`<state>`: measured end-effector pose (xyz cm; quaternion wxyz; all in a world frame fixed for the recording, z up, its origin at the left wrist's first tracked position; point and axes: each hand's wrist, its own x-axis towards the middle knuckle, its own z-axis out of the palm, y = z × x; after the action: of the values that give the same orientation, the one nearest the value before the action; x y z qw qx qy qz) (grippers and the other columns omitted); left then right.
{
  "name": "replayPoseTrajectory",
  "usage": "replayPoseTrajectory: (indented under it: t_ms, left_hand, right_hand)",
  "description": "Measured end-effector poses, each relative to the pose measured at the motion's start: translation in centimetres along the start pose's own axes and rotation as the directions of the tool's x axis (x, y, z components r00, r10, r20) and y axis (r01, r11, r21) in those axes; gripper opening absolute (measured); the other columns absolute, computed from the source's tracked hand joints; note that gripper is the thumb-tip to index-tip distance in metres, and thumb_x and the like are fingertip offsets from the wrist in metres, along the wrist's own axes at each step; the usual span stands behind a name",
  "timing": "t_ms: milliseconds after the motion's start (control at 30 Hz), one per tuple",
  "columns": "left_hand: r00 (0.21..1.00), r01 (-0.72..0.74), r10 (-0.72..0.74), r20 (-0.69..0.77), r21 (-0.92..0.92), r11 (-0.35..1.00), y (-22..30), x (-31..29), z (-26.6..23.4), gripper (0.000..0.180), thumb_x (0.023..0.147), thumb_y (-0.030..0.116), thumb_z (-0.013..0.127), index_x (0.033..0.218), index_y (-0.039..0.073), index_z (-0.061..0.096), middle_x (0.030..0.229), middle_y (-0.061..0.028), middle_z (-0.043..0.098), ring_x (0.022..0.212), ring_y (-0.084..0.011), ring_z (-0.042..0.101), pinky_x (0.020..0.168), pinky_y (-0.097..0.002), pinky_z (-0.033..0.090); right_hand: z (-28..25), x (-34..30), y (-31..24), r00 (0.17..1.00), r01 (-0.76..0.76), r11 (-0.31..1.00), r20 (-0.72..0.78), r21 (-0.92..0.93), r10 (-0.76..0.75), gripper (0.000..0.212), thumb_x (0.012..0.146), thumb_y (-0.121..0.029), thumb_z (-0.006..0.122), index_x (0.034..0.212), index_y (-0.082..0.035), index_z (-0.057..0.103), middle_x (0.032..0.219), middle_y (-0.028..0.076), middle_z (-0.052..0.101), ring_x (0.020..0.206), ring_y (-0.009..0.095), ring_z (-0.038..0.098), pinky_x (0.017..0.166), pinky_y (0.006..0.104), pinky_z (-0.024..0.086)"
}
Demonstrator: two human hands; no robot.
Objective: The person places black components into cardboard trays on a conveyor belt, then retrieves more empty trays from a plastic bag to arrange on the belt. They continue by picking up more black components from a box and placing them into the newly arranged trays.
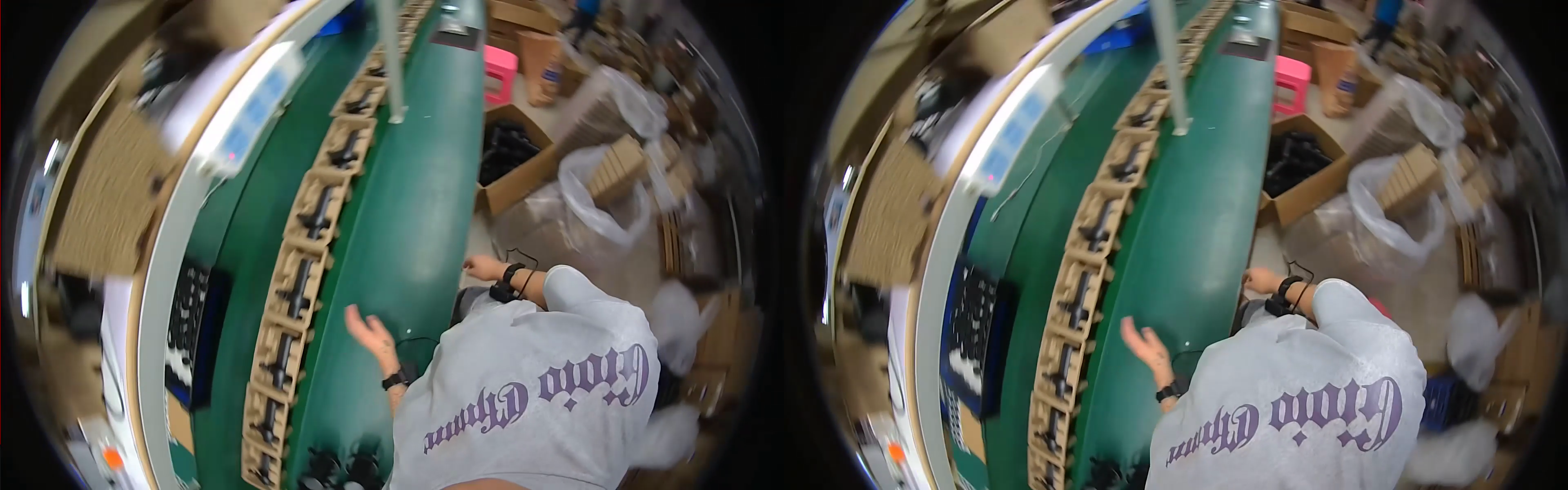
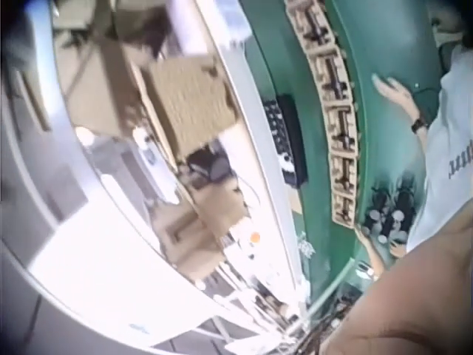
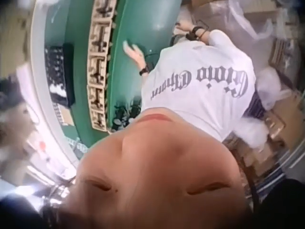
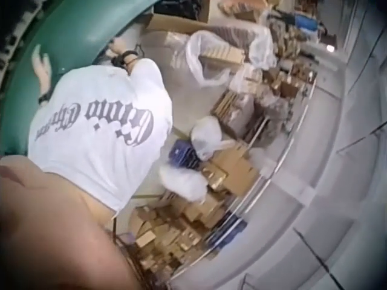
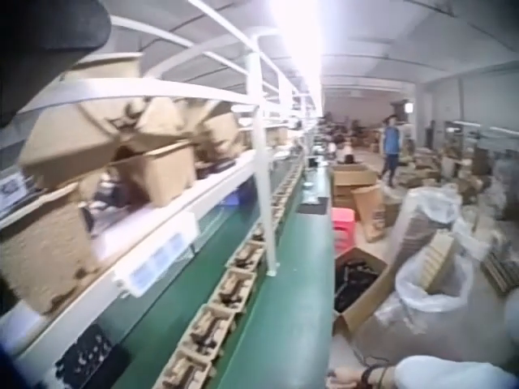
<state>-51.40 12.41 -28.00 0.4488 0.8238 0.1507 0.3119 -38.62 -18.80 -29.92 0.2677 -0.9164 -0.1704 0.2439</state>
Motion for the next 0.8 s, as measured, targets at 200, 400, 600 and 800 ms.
replayPoseTrajectory:
  t_ms: [200,400,600,800]
  left_hand:
    - [0.787,-0.237,0.04,0.616,0.242,0.941,0.7,-3.4,11.9,0.043,0.084,0.019,0.05,0.123,0.005,0.047,0.139,-0.0165,0.031,0.132,-0.0342,0.021,0.106,-0.0541,0.011]
    - [0.603,-0.413,0.158,0.782,0.137,0.901,4.7,1.7,22.8,0.045,0.083,0.021,0.051,0.126,0.01,0.045,0.142,-0.016,0.027,0.133,-0.0344,0.019,0.105,-0.0557,0.011]
    - [0.65,-0.403,0.006,0.76,0.338,0.85,11.3,7.9,36.3,0.051,0.083,0.023,0.051,0.131,0.011,0.037,0.142,-0.0203,0.024,0.132,-0.0392,0.017,0.102,-0.0604,0.015]
    - [0.606,-0.524,-0.006,0.795,0.405,0.749,17.1,12.3,47.8,0.055,0.084,0.027,0.053,0.132,0.009,0.033,0.139,-0.0245,0.026,0.129,-0.0444,0.023,0.1,-0.0575,0.025]
  right_hand:
    - [1.1,-9.4,17.3,0.793,-0.525,0.849,-0.326,0.064,0.515,0.03,0.072,-0.028,0.054,0.085,-0.003,0.065,0.089,0.02,0.063,0.083,0.039,0.058,0.075,0.0429,0.047]
    - [9.6,-14.6,30.2,0.645,-0.757,0.615,0.098,0.222,0.758,0.032,0.074,-0.031,0.059,0.088,-0.003,0.068,0.09,0.021,0.064,0.088,0.035,0.061,0.074,0.0417,0.047]
    - [-13.0,-11.8,23.5,0.516,-0.235,0.873,-0.706,0.428,0.485,0.017,0.078,-0.016,0.057,0.09,-0.006,0.063,0.086,0.019,0.063,0.08,0.035,0.06,0.07,0.0394,0.048]
    - [-36.4,-17.2,35.4,-0.28,-0.098,0.826,-0.812,0.555,0.512,0.039,0.081,-0.015,0.061,0.117,-0.003,0.051,0.11,0.018,0.056,0.099,0.033,0.053,0.084,0.0379,0.043]
